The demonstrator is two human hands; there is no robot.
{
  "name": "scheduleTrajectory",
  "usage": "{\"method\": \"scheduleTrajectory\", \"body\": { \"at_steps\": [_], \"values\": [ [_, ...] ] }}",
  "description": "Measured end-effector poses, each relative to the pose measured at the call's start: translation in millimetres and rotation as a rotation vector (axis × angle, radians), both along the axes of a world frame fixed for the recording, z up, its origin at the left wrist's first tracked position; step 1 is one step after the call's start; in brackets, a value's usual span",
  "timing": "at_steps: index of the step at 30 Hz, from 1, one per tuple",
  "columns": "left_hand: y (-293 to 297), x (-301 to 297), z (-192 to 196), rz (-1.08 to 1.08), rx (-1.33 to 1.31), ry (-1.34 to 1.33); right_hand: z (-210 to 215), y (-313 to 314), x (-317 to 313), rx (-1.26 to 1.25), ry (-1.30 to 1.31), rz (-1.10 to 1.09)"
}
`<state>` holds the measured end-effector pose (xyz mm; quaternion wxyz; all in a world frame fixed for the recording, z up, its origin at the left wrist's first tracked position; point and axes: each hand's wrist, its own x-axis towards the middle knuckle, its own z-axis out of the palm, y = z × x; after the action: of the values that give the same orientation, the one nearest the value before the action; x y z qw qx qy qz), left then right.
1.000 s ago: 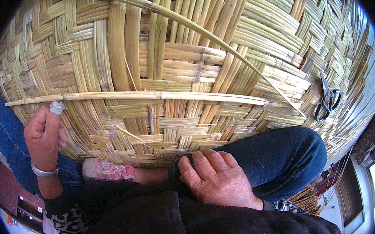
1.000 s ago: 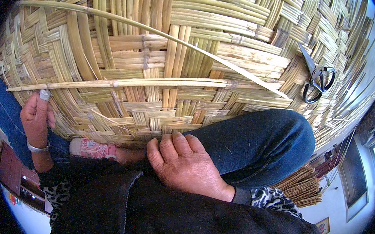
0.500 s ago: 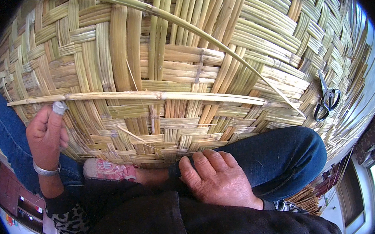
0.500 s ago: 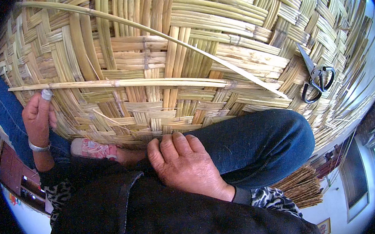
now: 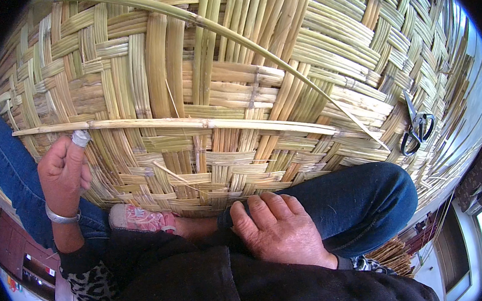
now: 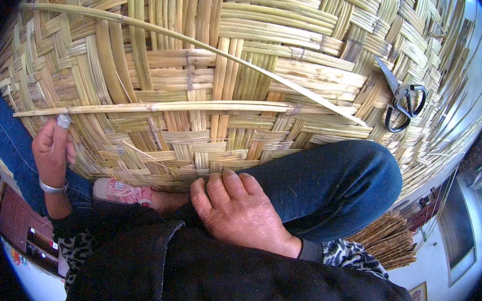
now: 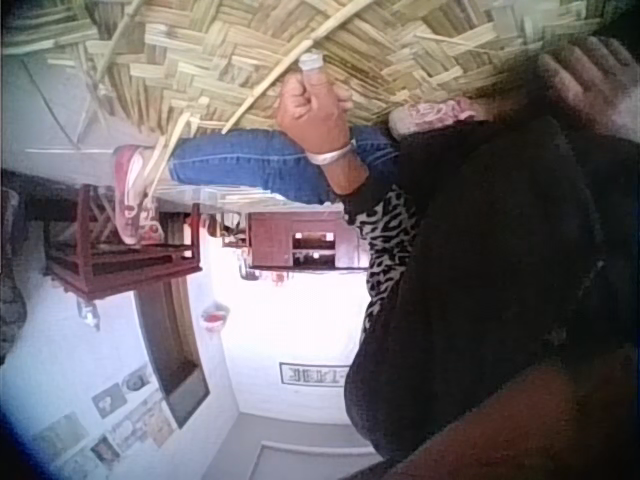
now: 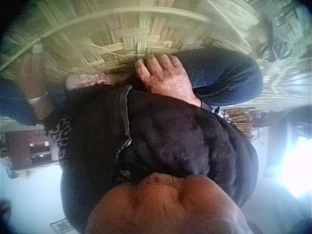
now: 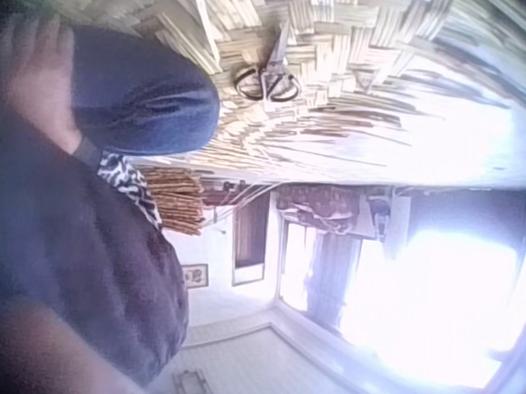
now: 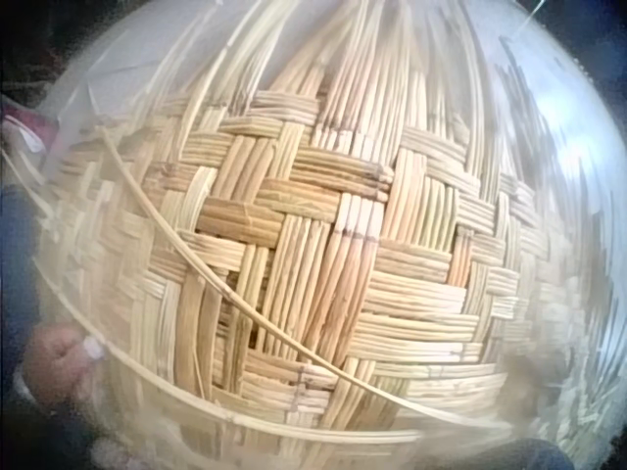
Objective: The person sits on the floor and weaves thin bamboo strips into a large flat basket base. They interlace the strips by hand, adjusting the weave pattern and occasionally using a small tool to tighten or align the strands.
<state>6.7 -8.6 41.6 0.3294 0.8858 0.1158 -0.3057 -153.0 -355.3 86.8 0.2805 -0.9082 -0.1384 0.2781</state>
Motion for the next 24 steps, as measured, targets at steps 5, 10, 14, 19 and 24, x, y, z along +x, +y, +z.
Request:
{"method": "scheduleTrajectory", "body": {
  "at_steps": [5, 10, 14, 19, 24],
  "values": [
    [-0.1, -1.4, -1.5, 0.004, 0.011, -0.007, -1.4, -0.3, -1.4, 0.001, -0.007, 0.002],
    [1.9, -0.6, -1.2, 0.020, -0.006, 0.014, 0.8, -1.1, -0.8, -0.006, 0.062, 0.007],
    [1.1, -0.4, 0.0, -0.008, -0.006, 0.001, 1.2, -0.1, -0.2, -0.005, 0.071, -0.004],
    [-1.3, -0.5, 0.4, 0.017, -0.015, 0.002, 2.8, 0.5, -0.2, -0.013, 0.076, -0.005],
    [-0.7, -1.4, -0.4, 0.010, 0.016, -0.005, 3.2, 0.8, 0.7, -0.016, 0.075, -0.006]
  ]
}}
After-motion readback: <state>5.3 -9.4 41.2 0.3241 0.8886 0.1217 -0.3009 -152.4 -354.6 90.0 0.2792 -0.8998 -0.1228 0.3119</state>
